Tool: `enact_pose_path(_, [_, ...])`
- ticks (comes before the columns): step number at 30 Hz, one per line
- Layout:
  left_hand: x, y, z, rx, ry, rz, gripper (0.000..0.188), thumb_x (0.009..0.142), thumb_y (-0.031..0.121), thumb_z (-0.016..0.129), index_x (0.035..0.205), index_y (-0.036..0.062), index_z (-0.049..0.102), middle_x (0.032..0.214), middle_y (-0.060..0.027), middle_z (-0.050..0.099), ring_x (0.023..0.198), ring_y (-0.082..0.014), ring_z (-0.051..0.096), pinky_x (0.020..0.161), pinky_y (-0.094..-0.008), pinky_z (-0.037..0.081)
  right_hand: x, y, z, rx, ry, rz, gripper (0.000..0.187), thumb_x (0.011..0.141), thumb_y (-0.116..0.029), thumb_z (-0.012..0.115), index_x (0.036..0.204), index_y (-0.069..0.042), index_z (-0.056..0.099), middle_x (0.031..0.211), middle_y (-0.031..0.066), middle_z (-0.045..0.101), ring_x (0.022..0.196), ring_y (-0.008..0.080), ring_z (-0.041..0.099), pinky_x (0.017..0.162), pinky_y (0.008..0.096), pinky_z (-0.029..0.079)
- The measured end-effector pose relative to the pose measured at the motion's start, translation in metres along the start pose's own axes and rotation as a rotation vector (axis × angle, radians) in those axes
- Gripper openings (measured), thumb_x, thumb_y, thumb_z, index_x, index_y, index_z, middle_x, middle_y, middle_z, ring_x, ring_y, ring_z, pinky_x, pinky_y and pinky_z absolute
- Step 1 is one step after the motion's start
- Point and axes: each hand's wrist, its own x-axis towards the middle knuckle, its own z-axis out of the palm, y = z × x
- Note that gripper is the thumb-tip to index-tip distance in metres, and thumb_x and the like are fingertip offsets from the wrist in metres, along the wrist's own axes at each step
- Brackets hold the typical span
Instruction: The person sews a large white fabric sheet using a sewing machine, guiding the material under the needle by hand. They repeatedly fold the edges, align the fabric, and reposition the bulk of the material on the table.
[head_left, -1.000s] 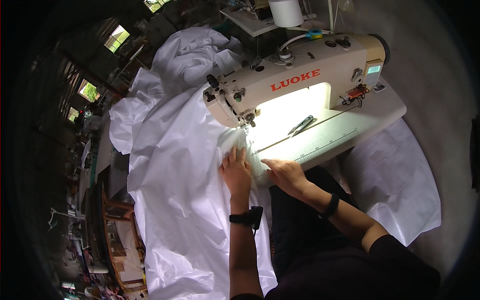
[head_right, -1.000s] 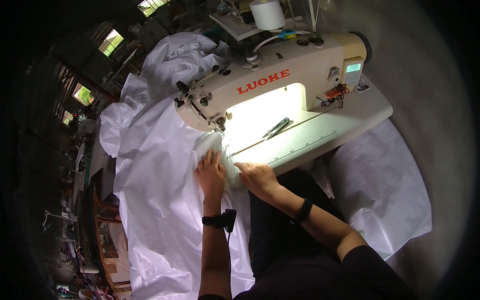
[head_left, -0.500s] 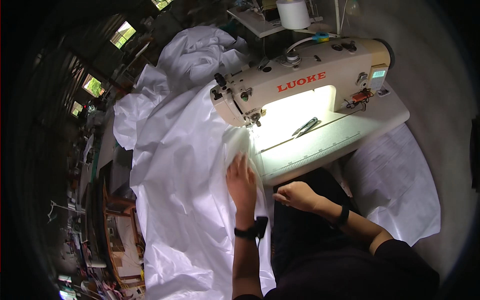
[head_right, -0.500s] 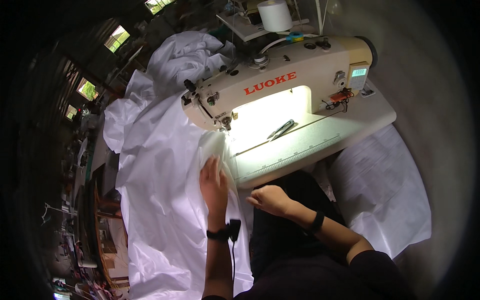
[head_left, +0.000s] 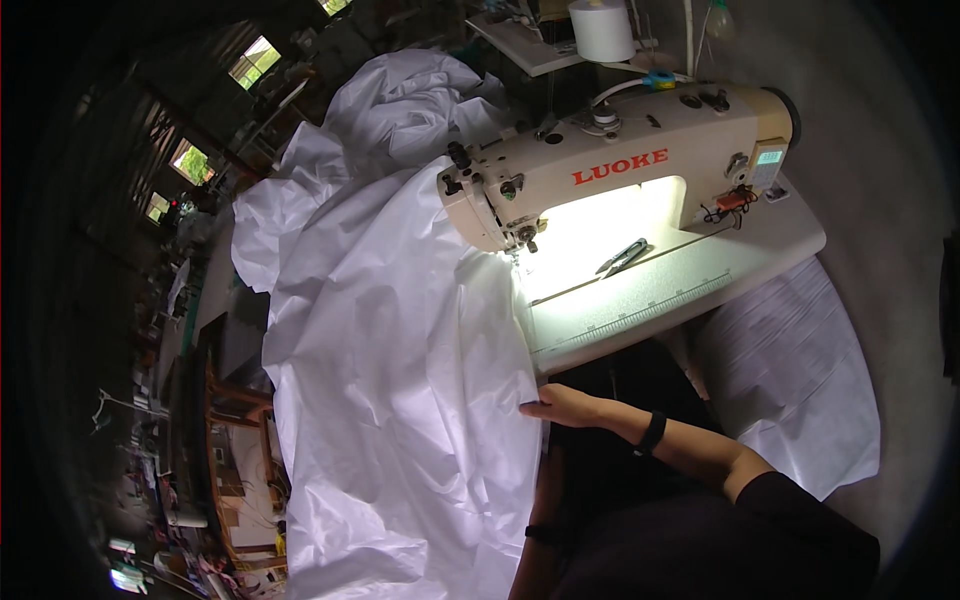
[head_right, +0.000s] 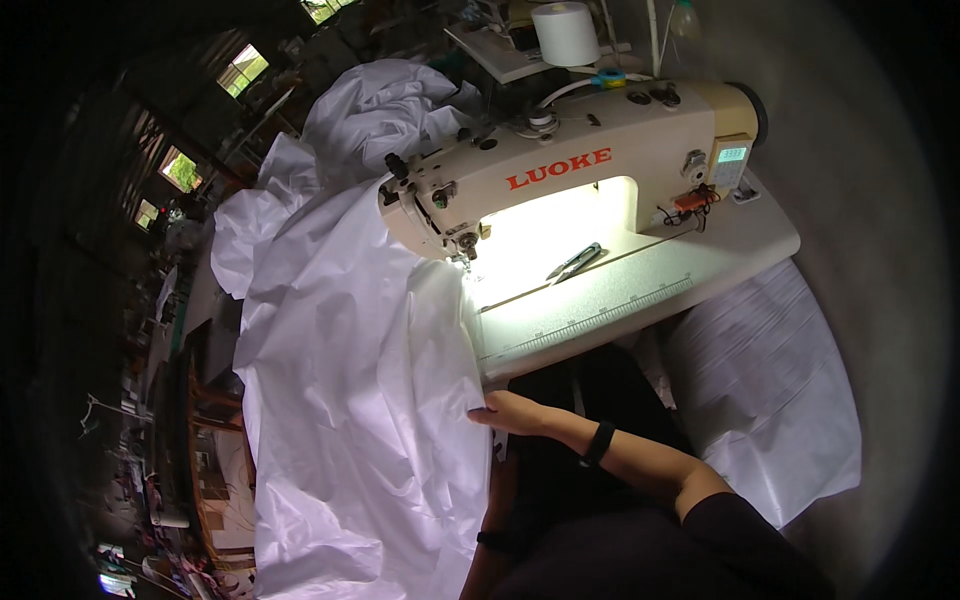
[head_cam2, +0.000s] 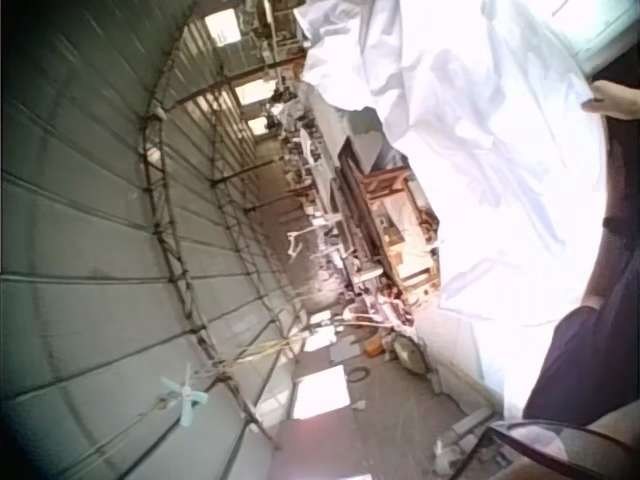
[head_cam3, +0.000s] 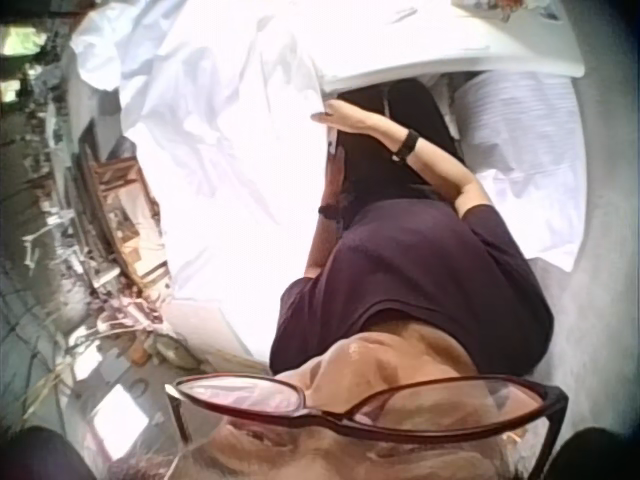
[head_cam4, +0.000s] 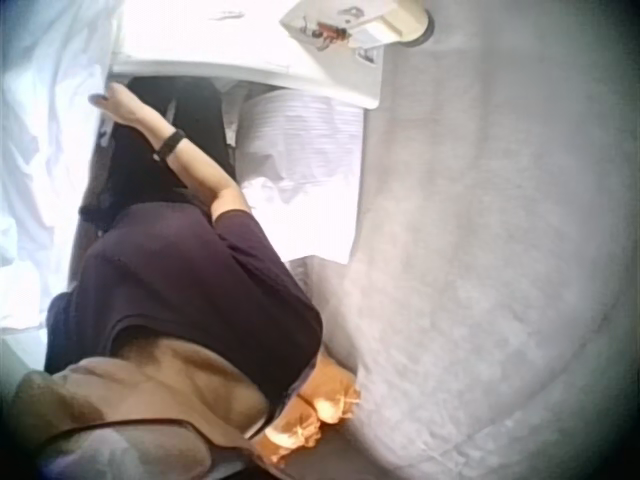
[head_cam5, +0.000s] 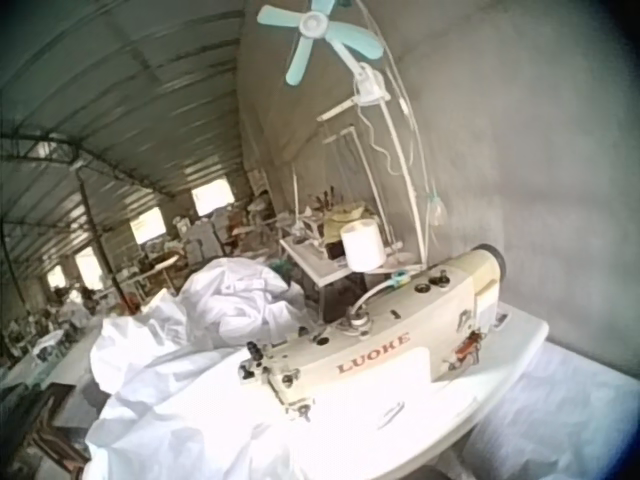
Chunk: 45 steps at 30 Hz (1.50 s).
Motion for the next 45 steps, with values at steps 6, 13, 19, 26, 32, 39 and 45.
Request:
enact_pose_path(6, [0.001,-0.185,-0.072,0.598,0.158,0.272,0.057,0.096,0.029,0.057,0.146,0.0057,0.042,0.156,-0.0224,0.03,0.144,-0.0354,0.03,0.117,-0.0453,0.027,0.017,-0.11,-0.015,0.304,0.008,-0.289,0.041,0.099,-0.04,0.06,0.098,0.001,0.064,0.079,0.0025,0.059,0.073,0.0091,0.054,0.062,0.0303,0.046])
enact_pose_path(13, [0.011,-0.115,-0.35,0.853,0.391,0.255,0.056,0.096,0.031,0.058,0.144,0.0063,0.045,0.151,-0.0224,0.036,0.141,-0.0369,0.034,0.116,-0.0448,0.029,0.058,-0.14,-0.044,0.117,0.139,-0.616,0.057,0.093,-0.045,0.067,0.13,-0.004,0.054,0.122,0.0101,0.06,0.081,0.0193,0.058,0.075,0.032,0.05])
enact_pose_path(19, [0.101,0.074,-0.547,1.093,0.661,0.26,0.055,0.095,0.033,0.058,0.142,0.0068,0.048,0.147,-0.0224,0.041,0.138,-0.0381,0.037,0.116,-0.0445,0.03,0.049,-0.09,0.031,-0.822,0.214,-1.113,0.05,0.083,-0.021,0.072,0.13,-0.013,0.057,0.134,0.0103,0.055,0.111,0.024,0.062,0.092,0.0363,0.052])
enact_pose_path(26, [0.155,0.141,-0.512,1.302,0.769,0.485,0.054,0.095,0.036,0.059,0.14,0.0073,0.051,0.143,-0.0224,0.047,0.135,-0.0395,0.041,0.115,-0.044,0.031,0.085,-0.052,0.069,-0.643,0.298,-0.849,0.016,0.08,-0.016,0.069,0.095,-0.012,0.067,0.092,0.0061,0.068,0.088,0.0287,0.067,0.082,0.0434,0.052])
enact_pose_path(32, [0.17,0.218,-0.544,1.478,0.927,0.591,0.053,0.094,0.038,0.059,0.138,0.0078,0.053,0.139,-0.0224,0.052,0.132,-0.0407,0.044,0.114,-0.0436,0.033,-0.045,-0.025,0.072,-0.312,-0.39,-0.967,0.023,0.089,-0.021,0.059,0.107,-0.011,0.066,0.098,0.006,0.065,0.096,0.0271,0.063,0.085,0.0402,0.051])
enact_pose_path(39, [0.065,0.219,-0.281,0.566,-0.126,0.88,0.007,0.087,0.006,0.065,0.093,0.0076,0.068,0.088,-0.0111,0.069,0.076,-0.0269,0.067,0.067,-0.0355,0.055,-0.09,-0.064,0.013,-0.174,-0.355,-0.905,0.033,0.092,-0.019,0.059,0.122,-0.007,0.063,0.13,0.0056,0.063,0.121,0.0257,0.058,0.104,0.0439,0.044])
enact_pose_path(45, [0.093,0.13,-0.216,0.734,-0.408,0.76,0.048,0.088,-0.002,0.051,0.134,0.0103,0.055,0.128,-0.0129,0.061,0.11,-0.0303,0.059,0.094,-0.0373,0.048,-0.11,-0.102,-0.02,-0.058,-0.243,-1.084,0.026,0.096,-0.025,0.06,0.11,-0.004,0.066,0.12,0.0085,0.068,0.118,0.0281,0.062,0.103,0.0473,0.045])
